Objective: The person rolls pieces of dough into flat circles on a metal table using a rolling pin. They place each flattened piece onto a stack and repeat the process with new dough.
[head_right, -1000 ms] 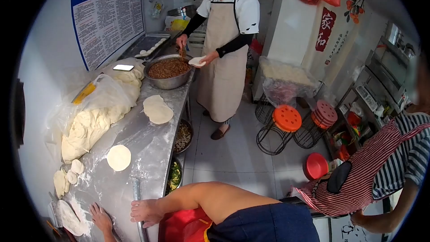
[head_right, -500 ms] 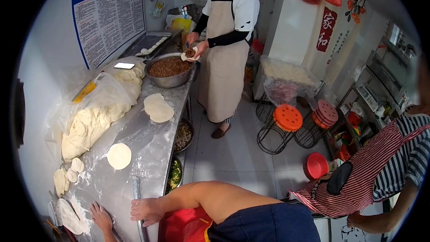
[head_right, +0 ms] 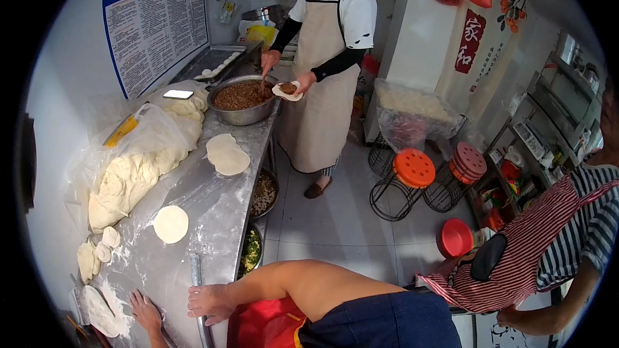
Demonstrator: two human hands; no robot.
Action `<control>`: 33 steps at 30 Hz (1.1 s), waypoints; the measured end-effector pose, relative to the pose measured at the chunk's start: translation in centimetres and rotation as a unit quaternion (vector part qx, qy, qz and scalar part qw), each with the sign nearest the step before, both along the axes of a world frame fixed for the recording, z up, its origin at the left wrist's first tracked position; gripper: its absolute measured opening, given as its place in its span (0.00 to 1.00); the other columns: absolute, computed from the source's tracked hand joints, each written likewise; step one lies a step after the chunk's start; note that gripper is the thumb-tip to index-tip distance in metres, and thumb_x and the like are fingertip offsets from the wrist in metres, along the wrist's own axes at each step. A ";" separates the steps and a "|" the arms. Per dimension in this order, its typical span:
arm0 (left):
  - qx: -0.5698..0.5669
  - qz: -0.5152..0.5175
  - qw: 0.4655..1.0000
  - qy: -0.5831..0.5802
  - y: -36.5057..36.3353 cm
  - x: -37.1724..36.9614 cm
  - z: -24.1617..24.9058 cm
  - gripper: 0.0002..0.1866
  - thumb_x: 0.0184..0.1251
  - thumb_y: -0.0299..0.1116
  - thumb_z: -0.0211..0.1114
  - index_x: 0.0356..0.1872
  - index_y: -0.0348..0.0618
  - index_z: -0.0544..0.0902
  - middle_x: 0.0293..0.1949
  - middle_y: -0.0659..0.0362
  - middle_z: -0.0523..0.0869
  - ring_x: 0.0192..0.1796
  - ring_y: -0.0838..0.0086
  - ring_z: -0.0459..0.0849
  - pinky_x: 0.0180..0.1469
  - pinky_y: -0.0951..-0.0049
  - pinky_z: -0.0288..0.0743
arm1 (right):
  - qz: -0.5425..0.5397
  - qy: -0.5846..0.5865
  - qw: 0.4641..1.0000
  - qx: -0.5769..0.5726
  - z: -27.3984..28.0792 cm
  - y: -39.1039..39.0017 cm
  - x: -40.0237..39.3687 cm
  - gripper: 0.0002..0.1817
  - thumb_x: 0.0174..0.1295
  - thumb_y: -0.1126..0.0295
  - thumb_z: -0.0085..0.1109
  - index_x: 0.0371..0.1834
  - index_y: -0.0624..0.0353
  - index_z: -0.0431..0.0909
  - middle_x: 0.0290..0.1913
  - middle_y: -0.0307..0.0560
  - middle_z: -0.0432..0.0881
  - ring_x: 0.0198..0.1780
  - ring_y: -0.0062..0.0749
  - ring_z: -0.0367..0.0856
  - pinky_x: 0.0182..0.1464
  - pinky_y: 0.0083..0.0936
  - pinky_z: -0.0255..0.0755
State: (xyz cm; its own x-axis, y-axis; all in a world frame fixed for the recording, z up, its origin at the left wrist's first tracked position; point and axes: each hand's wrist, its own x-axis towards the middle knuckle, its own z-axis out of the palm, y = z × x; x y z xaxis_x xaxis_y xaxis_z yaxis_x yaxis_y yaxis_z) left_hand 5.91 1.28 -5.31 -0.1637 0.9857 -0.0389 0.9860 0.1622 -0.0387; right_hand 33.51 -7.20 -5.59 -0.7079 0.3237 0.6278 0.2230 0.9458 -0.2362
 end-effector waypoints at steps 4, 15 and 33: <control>-0.002 0.003 1.000 -0.004 -0.1 0.2 0.3 0.28 0.80 0.43 0.44 0.77 0.51 0.60 0.78 0.55 0.59 0.79 0.56 0.55 0.74 0.44 0.54 | 0.002 0.003 1.000 -0.003 0.0 0.0 0.0 0.27 0.51 0.57 0.70 0.51 0.61 0.75 0.40 0.48 0.76 0.48 0.45 0.75 0.61 0.44 0.62; -0.011 0.013 1.000 -0.007 -0.5 0.9 1.4 0.28 0.79 0.43 0.45 0.77 0.51 0.60 0.78 0.56 0.59 0.79 0.58 0.55 0.74 0.43 0.54 | 0.021 -0.025 0.998 -0.053 0.1 -0.1 0.3 0.30 0.54 0.59 0.70 0.57 0.64 0.74 0.47 0.52 0.76 0.53 0.47 0.74 0.67 0.47 0.59; -0.023 0.016 1.000 -0.012 -0.7 1.3 2.0 0.28 0.80 0.43 0.45 0.77 0.49 0.60 0.79 0.57 0.57 0.80 0.58 0.53 0.75 0.44 0.52 | 0.008 -0.035 0.999 -0.041 0.3 -0.2 0.2 0.31 0.51 0.59 0.71 0.56 0.62 0.75 0.46 0.50 0.76 0.51 0.45 0.75 0.66 0.46 0.60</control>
State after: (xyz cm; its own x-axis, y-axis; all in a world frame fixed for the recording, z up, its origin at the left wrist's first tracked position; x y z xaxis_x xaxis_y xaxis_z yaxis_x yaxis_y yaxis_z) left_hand 7.21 0.56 -3.30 -0.1938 0.9770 -0.0891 0.9810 0.1924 -0.0242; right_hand 33.73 -7.40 -5.27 -0.7546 0.3596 0.5488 0.2257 0.9277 -0.2975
